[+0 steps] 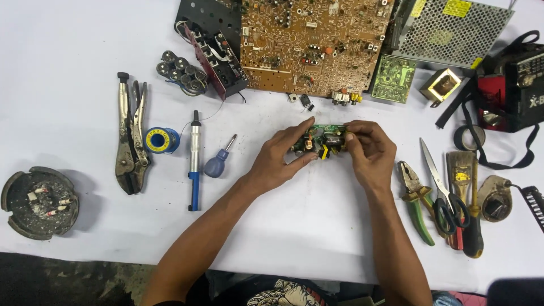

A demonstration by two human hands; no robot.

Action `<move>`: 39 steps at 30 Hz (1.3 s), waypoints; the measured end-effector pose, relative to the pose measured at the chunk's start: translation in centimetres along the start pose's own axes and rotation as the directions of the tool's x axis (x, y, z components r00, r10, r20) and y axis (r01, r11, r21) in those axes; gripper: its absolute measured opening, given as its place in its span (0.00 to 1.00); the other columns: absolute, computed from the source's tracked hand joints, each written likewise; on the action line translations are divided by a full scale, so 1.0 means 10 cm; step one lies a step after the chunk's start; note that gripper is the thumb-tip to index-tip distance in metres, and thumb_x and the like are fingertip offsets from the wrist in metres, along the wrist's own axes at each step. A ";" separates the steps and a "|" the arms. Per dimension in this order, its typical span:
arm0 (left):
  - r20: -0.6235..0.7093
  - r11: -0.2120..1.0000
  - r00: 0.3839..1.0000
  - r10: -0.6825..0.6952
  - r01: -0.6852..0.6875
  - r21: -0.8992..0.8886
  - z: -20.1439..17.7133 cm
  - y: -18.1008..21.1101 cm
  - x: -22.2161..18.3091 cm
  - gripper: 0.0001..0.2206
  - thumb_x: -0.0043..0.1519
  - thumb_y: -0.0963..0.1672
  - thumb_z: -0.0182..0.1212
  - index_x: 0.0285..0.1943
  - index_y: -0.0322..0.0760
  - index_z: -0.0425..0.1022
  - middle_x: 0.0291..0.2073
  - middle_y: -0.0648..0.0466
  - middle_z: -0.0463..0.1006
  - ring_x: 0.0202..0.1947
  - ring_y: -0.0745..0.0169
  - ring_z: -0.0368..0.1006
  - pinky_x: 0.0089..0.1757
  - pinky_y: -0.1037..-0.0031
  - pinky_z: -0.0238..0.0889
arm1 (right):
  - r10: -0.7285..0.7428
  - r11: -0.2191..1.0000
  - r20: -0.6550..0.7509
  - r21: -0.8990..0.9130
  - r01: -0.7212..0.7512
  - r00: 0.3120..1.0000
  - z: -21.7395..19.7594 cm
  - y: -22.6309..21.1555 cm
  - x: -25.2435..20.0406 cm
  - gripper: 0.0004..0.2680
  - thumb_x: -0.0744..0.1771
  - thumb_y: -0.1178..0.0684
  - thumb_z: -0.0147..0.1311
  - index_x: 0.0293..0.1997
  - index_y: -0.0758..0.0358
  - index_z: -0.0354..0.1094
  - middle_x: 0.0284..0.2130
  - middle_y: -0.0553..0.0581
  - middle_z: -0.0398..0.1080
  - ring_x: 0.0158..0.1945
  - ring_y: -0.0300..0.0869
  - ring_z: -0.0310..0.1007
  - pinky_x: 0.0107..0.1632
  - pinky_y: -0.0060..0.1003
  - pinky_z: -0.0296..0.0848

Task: A person uses scissors to pry and disassemble components from a small circuit board/transformer on a workbench.

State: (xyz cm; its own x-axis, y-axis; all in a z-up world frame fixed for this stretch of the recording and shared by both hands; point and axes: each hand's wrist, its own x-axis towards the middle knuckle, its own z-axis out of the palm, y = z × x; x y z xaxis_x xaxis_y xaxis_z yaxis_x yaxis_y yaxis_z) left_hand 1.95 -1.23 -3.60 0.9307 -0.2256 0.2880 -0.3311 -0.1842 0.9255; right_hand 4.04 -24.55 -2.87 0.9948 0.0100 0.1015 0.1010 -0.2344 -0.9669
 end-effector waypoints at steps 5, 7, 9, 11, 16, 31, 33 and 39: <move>-0.043 0.987 0.995 -0.088 0.082 -0.140 -0.02 0.13 0.09 0.27 0.64 0.42 0.69 0.74 0.43 0.68 0.57 0.43 0.80 0.55 0.42 0.78 0.56 0.52 0.68 | 0.002 1.000 -0.091 -0.002 -0.002 0.996 0.08 -0.09 -0.02 0.04 0.68 0.66 0.59 0.44 0.75 0.71 0.40 0.67 0.74 0.37 0.44 0.79 0.36 0.36 0.78; -0.059 0.974 0.990 -0.126 0.112 -0.196 0.01 0.05 0.09 0.24 0.66 0.42 0.68 0.72 0.42 0.70 0.54 0.40 0.81 0.52 0.40 0.79 0.54 0.50 0.69 | -0.001 1.000 -0.107 0.006 0.002 0.994 0.09 -0.14 -0.03 0.03 0.67 0.67 0.60 0.43 0.75 0.72 0.39 0.68 0.74 0.36 0.44 0.79 0.35 0.37 0.78; -0.103 0.951 0.974 -0.204 0.172 -0.258 0.08 -0.11 0.06 0.18 0.68 0.42 0.65 0.68 0.43 0.75 0.44 0.50 0.85 0.48 0.60 0.80 0.50 0.64 0.73 | -0.035 0.999 -0.118 -0.020 0.033 0.992 0.09 -0.16 -0.02 0.03 0.67 0.68 0.59 0.43 0.75 0.72 0.39 0.69 0.75 0.36 0.47 0.80 0.35 0.37 0.78; -0.100 0.937 0.967 -0.232 0.195 -0.289 0.06 -0.01 0.11 0.16 0.67 0.42 0.66 0.65 0.43 0.78 0.43 0.49 0.86 0.47 0.60 0.81 0.49 0.65 0.73 | -0.033 0.999 -0.119 -0.021 0.030 0.992 0.11 -0.17 -0.03 0.03 0.67 0.68 0.59 0.43 0.75 0.73 0.39 0.69 0.75 0.36 0.47 0.80 0.35 0.38 0.78; -0.083 0.910 0.962 -0.261 0.216 -0.355 0.04 0.13 0.15 0.13 0.67 0.41 0.65 0.61 0.40 0.80 0.43 0.44 0.86 0.48 0.57 0.81 0.50 0.63 0.74 | -0.093 0.995 -0.155 -0.045 0.087 0.983 0.17 -0.10 -0.04 0.02 0.68 0.68 0.59 0.42 0.75 0.72 0.37 0.69 0.75 0.31 0.45 0.77 0.33 0.37 0.76; -0.058 0.836 0.950 -0.307 0.240 -0.494 0.04 0.04 0.17 0.12 0.71 0.42 0.60 0.61 0.36 0.80 0.46 0.41 0.85 0.50 0.62 0.76 0.49 0.65 0.73 | -0.147 0.988 -0.269 0.003 0.153 0.952 0.30 -0.04 -0.08 0.01 0.69 0.66 0.60 0.40 0.73 0.72 0.35 0.65 0.76 0.27 0.36 0.72 0.29 0.32 0.72; -0.053 0.839 0.953 -0.298 0.235 -0.491 0.04 0.03 0.17 0.12 0.71 0.42 0.60 0.61 0.37 0.80 0.46 0.42 0.85 0.50 0.63 0.76 0.49 0.67 0.73 | -0.115 0.993 -0.249 0.011 0.121 0.962 0.30 -0.05 -0.07 0.01 0.69 0.66 0.60 0.40 0.73 0.73 0.35 0.65 0.76 0.28 0.36 0.72 0.30 0.31 0.73; -0.051 0.837 0.954 -0.296 0.234 -0.495 0.04 0.02 0.16 0.11 0.71 0.42 0.59 0.61 0.37 0.80 0.45 0.41 0.85 0.48 0.61 0.78 0.46 0.68 0.74 | -0.145 0.980 -0.057 -0.148 0.135 0.988 0.16 -0.42 0.03 0.03 0.66 0.69 0.61 0.41 0.74 0.75 0.35 0.67 0.77 0.34 0.52 0.81 0.31 0.40 0.78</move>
State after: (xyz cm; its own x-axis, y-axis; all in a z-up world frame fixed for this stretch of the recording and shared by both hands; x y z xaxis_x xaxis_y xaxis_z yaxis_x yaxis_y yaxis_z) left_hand 3.27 -1.96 -3.02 0.9936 -0.1118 0.0129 0.0175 0.2668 0.9636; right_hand 3.97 -22.06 0.84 0.9673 -0.0116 0.2535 0.2311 -0.3719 -0.8990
